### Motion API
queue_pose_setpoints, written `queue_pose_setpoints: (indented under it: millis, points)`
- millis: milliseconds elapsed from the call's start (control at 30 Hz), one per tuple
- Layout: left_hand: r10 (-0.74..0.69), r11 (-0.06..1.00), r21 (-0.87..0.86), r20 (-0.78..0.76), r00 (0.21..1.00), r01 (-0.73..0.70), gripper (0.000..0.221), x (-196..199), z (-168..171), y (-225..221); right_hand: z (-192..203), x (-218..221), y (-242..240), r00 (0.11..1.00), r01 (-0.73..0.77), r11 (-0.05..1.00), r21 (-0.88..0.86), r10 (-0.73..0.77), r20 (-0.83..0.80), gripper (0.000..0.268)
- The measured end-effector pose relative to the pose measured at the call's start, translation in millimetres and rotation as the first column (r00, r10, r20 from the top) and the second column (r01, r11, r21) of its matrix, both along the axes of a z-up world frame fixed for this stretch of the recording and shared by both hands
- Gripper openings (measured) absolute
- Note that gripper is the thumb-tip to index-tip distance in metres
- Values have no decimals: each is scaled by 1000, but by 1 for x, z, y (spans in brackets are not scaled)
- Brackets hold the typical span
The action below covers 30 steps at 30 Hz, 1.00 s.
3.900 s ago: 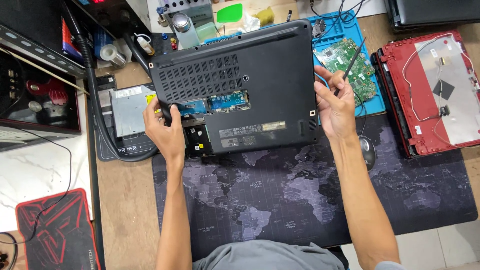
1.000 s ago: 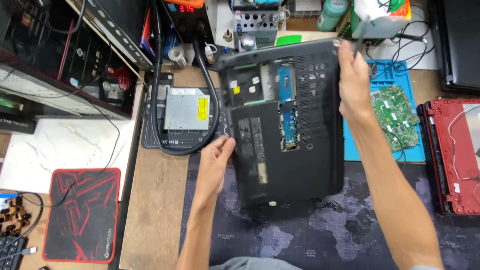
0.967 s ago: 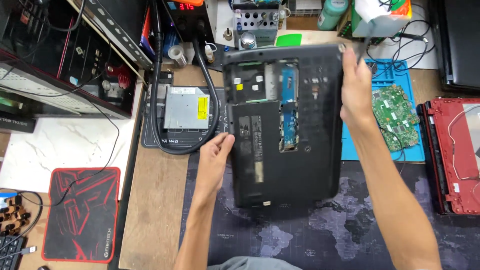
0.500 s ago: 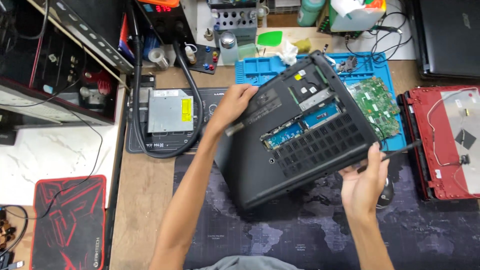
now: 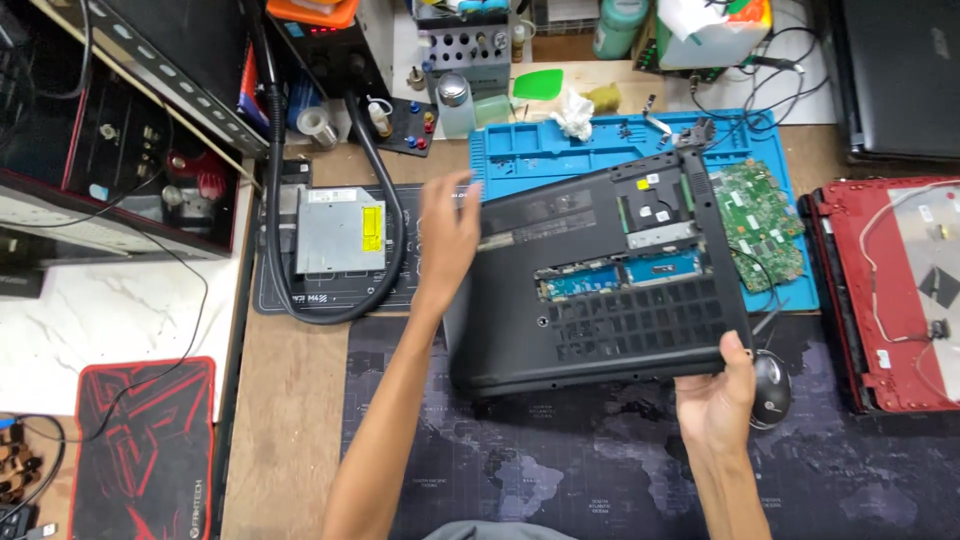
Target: Disassembling a laptop by removing screws and the optical drive for repair
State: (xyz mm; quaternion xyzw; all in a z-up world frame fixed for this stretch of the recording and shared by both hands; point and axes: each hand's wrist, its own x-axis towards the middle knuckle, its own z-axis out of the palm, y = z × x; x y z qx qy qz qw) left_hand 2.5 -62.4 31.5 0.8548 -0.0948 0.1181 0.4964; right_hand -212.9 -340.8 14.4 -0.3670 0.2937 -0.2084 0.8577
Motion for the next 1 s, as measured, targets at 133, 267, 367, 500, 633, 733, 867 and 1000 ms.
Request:
queue_pose_setpoints:
  millis: [133, 267, 367, 500, 633, 733, 867, 1000]
  points:
    - [139, 989, -19, -268, 953, -149, 65, -69, 10, 36, 5, 1, 7, 1000, -15, 999, 38, 16, -22, 56]
    - [171, 973, -40, -541, 824, -228, 61, -103, 19, 42, -10, 10, 14, 998, -21, 993, 120, 29, -58, 50]
    - [207, 967, 8, -598, 774, -253, 67, -105, 1, 50, -21, 7, 17, 995, -71, 995, 74, 76, -59, 45]
    - [203, 971, 7, -559, 804, -240, 59, -89, -15, 55, -7, 9, 21, 975, -184, 979, -87, 171, -142, 28]
    - [126, 972, -90, -583, 803, -219, 50, -79, -20, 54, -8, 3, 10, 946, -228, 958, -175, 175, -273, 29]
    - [125, 982, -52, -544, 830, -182, 53, -64, -38, 54, -2, 2, 11, 937, -267, 904, -336, 162, -308, 42]
    - [83, 915, -260, -627, 775, -308, 39, -69, -13, 53, 6, -4, 3, 853, -450, 674, -586, 128, -507, 52]
    - [-175, 701, -586, -694, 698, -407, 38, -95, 8, 71, 16, 1, 2, 794, -572, 557, -602, 192, -577, 68]
